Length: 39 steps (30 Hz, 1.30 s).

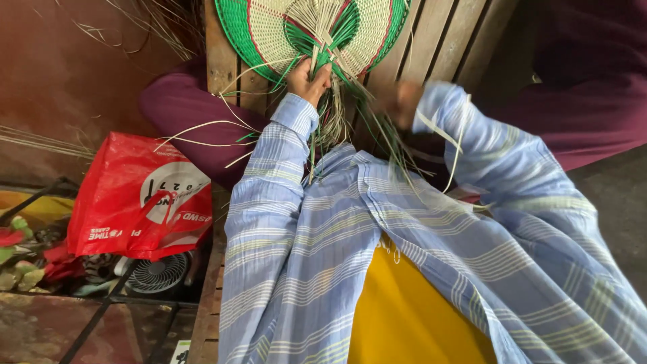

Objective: Weaving a circular fan using colored straw strands

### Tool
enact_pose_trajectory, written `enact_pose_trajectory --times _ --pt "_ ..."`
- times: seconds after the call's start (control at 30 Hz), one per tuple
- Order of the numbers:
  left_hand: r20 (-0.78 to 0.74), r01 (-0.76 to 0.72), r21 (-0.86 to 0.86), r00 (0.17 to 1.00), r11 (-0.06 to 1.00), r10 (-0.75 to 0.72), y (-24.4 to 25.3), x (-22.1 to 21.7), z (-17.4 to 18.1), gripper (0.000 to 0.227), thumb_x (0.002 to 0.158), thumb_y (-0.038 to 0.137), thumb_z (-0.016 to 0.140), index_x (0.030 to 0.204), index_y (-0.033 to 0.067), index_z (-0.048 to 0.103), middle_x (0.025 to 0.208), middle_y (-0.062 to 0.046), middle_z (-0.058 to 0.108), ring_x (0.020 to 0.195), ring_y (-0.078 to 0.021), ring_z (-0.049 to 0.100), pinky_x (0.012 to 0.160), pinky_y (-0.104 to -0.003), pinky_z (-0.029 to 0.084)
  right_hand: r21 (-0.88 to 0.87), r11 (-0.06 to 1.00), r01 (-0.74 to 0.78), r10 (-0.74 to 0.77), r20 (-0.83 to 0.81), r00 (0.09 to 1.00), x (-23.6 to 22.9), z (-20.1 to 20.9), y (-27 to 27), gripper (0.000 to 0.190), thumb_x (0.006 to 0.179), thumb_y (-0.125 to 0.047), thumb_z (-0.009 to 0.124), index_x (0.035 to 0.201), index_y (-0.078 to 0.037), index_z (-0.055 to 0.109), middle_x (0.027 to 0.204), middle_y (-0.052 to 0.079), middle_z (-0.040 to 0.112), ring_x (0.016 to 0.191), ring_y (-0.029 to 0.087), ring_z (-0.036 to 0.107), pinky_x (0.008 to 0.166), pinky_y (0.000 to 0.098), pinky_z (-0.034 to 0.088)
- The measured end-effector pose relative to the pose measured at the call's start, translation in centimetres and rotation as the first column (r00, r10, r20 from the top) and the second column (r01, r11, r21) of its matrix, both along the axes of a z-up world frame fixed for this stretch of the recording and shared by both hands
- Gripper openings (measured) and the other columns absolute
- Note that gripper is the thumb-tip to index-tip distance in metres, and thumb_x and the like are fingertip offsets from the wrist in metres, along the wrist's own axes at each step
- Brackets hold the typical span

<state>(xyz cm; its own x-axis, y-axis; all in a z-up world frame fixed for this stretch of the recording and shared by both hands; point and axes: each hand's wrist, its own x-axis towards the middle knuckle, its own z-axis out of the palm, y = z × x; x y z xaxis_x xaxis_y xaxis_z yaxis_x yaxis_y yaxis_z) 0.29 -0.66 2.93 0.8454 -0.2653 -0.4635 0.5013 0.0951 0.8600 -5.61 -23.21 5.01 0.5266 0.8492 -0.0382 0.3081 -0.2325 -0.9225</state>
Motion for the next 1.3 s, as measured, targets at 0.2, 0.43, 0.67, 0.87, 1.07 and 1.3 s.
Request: enact_pose_trajectory --times 0.2,0.43,0.67,0.87,1.07,1.3 --pt "0.023 -0.01 0.083 1.0 0.997 0.008 -0.3 -0.1 -1.2 0.017 0.076 0.015 0.059 0.063 0.0065 0.05 0.044 -0.004 0.047 0.036 -0.0093 0.036 0.034 -0.025 0.028 -0.24 0.574 0.783 -0.816 -0.092 0.571 6.8 8.8 4.5 0.016 0.091 -0.008 0.048 0.098 0.003 0.059 0.079 0.015 0.062 0.066 0.022 0.062 0.058 0.0335 0.057" --pt "-0.272 -0.107 -0.073 0.959 0.992 0.084 -0.2 -0.2 -4.8 0.016 0.073 0.014 0.065 0.066 0.0032 0.054 0.045 -0.004 0.044 0.036 -0.0095 0.039 0.031 -0.021 0.025 -0.464 0.458 0.758 -0.885 -0.158 0.437 5.7 1.3 7.0 0.023 0.085 -0.027 0.056 0.083 -0.007 0.066 0.063 0.004 0.061 0.052 0.014 0.049 0.048 0.0325 0.042" --pt "-0.238 0.015 -0.078 0.971 0.997 -0.033 -0.7 0.6 1.1 0.035 0.085 0.035 0.051 0.062 0.0079 0.053 0.042 -0.005 0.04 0.026 -0.0067 0.032 0.022 -0.017 0.021 -0.359 0.613 0.704 -0.639 -0.749 0.174 5.2 0.3 5.9 0.028 0.081 -0.028 0.065 0.07 -0.003 0.057 0.056 0.013 0.061 0.045 0.019 0.062 0.043 0.0274 0.054" --pt "0.07 0.034 0.065 0.997 0.997 -0.039 -0.8 -0.5 -0.5 0.038 0.085 0.027 0.055 0.052 0.0088 0.048 0.036 -0.003 0.04 0.027 -0.0093 0.037 0.027 -0.016 0.028 -0.258 0.529 0.809 -0.512 -0.857 0.061 3.9 -1.6 6.4 0.016 0.079 -0.007 0.063 0.077 0.0 0.05 0.056 0.016 0.056 0.04 0.018 0.057 0.031 0.0253 0.045" --pt "0.197 -0.101 0.187 0.978 0.977 0.063 -0.9 -1.0 -2.4 0.032 0.076 0.02 0.066 0.05 0.0081 0.053 0.034 -0.003 0.046 0.029 -0.0098 0.043 0.031 -0.018 0.034 -0.156 0.506 0.848 -0.696 -0.654 0.296 2.8 -5.4 7.2 0.025 0.089 -0.02 0.056 0.07 -0.004 0.057 0.044 0.006 0.048 0.032 0.009 0.041 0.03 0.0175 0.032" --pt "0.197 -0.074 0.117 0.979 0.99 0.05 -1.1 -1.2 -2.9 0.028 0.078 0.014 0.062 0.055 0.0055 0.05 0.035 -0.004 0.044 0.03 -0.0093 0.043 0.031 -0.017 0.033 -0.288 0.623 0.728 -0.561 -0.813 0.158 4.8 0.0 6.8 0.012 0.077 -0.008 0.064 0.073 0.002 0.058 0.06 0.017 0.061 0.048 0.02 0.063 0.042 0.0297 0.054"
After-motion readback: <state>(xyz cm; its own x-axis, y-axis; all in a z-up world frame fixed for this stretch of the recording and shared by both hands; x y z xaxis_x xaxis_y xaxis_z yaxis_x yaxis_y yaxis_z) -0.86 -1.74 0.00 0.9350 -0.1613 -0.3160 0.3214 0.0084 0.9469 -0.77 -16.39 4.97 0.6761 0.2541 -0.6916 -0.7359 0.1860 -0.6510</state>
